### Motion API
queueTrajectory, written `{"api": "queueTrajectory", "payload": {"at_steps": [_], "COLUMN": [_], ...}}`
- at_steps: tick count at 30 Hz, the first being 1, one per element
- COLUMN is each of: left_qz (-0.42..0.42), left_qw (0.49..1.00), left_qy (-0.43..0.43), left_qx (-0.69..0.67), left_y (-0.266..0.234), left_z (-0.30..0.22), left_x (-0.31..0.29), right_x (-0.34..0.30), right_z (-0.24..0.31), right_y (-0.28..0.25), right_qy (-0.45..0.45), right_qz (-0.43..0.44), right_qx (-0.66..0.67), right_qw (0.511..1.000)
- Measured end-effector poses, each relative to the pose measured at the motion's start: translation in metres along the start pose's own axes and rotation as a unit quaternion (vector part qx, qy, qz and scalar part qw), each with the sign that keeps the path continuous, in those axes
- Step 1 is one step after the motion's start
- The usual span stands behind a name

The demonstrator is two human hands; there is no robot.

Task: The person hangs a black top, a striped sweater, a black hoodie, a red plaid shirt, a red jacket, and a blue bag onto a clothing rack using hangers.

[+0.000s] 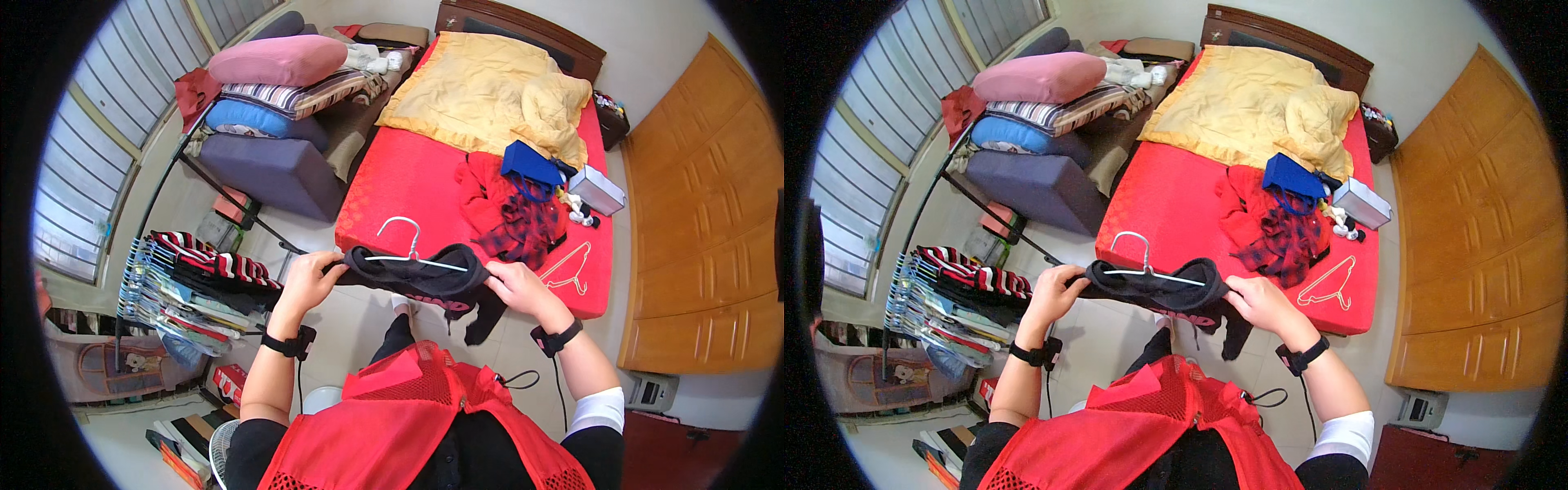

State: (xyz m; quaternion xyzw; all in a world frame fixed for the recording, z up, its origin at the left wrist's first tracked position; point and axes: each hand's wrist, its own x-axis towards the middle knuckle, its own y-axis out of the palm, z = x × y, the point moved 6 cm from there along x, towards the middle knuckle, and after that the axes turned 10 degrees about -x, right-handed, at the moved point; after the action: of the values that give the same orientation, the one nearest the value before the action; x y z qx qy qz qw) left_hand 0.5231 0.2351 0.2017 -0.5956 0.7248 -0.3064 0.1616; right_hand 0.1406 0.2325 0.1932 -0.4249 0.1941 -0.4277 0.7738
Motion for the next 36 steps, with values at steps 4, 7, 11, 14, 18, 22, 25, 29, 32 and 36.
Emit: {"api": "queueTrajectory", "payload": {"at_steps": [4,7,11,14,18,22,25,29,32,36], "left_qz": [-0.035,-0.043,-0.061,-0.051,-0.029,-0.005,-0.009,-0.024,-0.031,-0.059], "left_qw": [0.999,0.999,0.998,0.998,0.999,0.999,0.999,0.999,0.998,0.995], "left_qy": [-0.005,0.0,-0.012,-0.024,-0.035,-0.04,-0.038,-0.044,-0.052,-0.057], "left_qx": [0.03,0.034,0.021,0.013,0.012,-0.008,-0.012,0.012,0.013,0.063], "left_y": [0.0,0.01,0.029,0.047,0.07,0.103,0.124,0.148,0.171,0.191], "left_z": [0.032,0.067,0.124,0.168,0.23,0.277,0.307,0.345,0.367,0.407], "left_x": [0.038,0.083,0.158,0.217,0.29,0.369,0.414,0.465,0.495,0.501], "right_x": [0.044,0.086,0.147,0.195,0.259,0.312,0.348,0.391,0.41,0.422], "right_z": [-0.028,-0.058,-0.115,-0.16,-0.223,-0.298,-0.343,-0.393,-0.431,-0.442], "right_y": [0.005,0.014,0.031,0.048,0.07,0.091,0.105,0.115,0.131,0.167], "right_qy": [0.02,0.024,0.041,0.063,0.108,0.155,0.193,0.213,0.248,0.293], "right_qz": [-0.034,-0.059,-0.093,-0.104,-0.107,-0.115,-0.113,-0.134,-0.118,-0.114], "right_qx": [-0.057,-0.049,-0.06,-0.059,-0.085,-0.128,-0.156,-0.188,-0.223,-0.308], "right_qw": [0.998,0.997,0.993,0.991,0.985,0.973,0.962,0.949,0.935,0.898]}}
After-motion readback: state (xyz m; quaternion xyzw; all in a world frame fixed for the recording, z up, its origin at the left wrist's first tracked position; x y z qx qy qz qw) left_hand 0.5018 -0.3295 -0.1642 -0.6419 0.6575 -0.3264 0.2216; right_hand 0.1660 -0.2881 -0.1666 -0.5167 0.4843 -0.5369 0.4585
